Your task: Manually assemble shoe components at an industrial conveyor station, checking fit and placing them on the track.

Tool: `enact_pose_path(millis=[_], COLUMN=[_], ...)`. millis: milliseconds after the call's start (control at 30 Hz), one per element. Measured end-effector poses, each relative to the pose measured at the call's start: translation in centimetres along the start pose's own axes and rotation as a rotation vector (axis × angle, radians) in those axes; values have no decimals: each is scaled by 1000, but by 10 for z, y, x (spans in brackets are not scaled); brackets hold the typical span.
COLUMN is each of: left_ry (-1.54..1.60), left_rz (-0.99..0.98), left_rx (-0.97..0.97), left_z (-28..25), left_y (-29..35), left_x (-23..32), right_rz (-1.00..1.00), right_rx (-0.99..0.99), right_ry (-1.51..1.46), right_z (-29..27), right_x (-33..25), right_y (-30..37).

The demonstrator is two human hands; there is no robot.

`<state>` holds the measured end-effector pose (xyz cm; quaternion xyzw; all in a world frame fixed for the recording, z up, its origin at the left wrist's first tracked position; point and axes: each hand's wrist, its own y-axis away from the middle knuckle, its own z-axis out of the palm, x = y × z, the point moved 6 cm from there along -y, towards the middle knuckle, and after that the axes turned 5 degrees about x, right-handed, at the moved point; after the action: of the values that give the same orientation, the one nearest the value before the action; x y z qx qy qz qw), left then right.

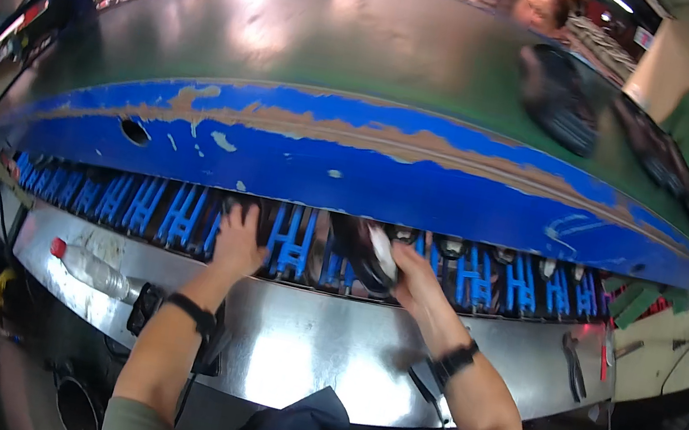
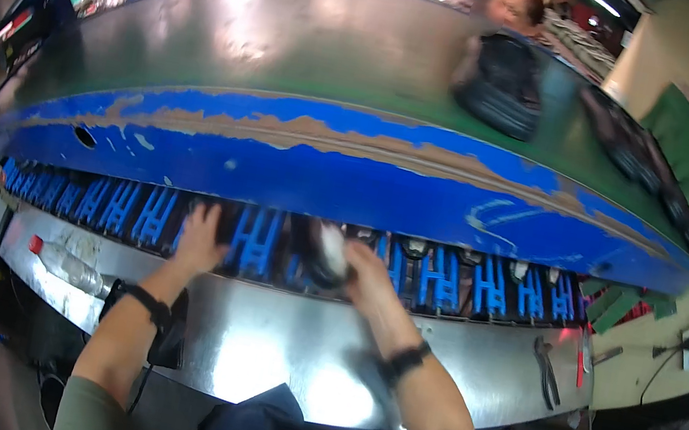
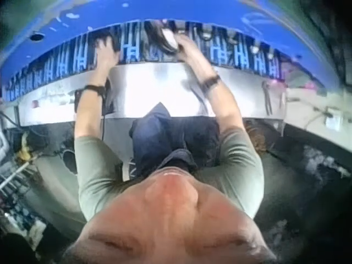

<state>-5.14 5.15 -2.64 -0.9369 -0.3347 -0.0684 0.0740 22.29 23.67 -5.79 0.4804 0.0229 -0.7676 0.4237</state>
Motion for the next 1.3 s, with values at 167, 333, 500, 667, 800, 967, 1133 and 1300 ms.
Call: enact_pose_path(millis=[167, 333, 500, 667, 800, 967, 1133, 1300], left_ry=[428, 596, 404, 365, 135, 146, 716, 542], left_rz=[959, 1459, 1284, 1317, 1110, 1084, 943, 1416], left_rx=[-46, 411, 508, 332, 129, 441, 322, 316], left_z=[-136, -323, -325, -288, -270, -287, -377, -388], left_y=[128, 170, 112, 87, 28, 25, 103, 332], left_x=[229, 392, 502, 623, 703, 687, 589, 450], right_rz=[147, -576, -771, -1096, -1155, -1154, -1204, -1067], right_rx=[202, 402, 587, 679, 681, 695, 703, 677], right_ry=[-95, 1191, 1149, 1164, 1130, 1131, 1086, 1103], right_z=[-116, -154, -166, -182, -186, -190, -189, -209], right_x=[15, -18, -7, -24, -29, -27, -24, -11], right_y=[216, 361, 373, 326, 302, 304, 309, 308])
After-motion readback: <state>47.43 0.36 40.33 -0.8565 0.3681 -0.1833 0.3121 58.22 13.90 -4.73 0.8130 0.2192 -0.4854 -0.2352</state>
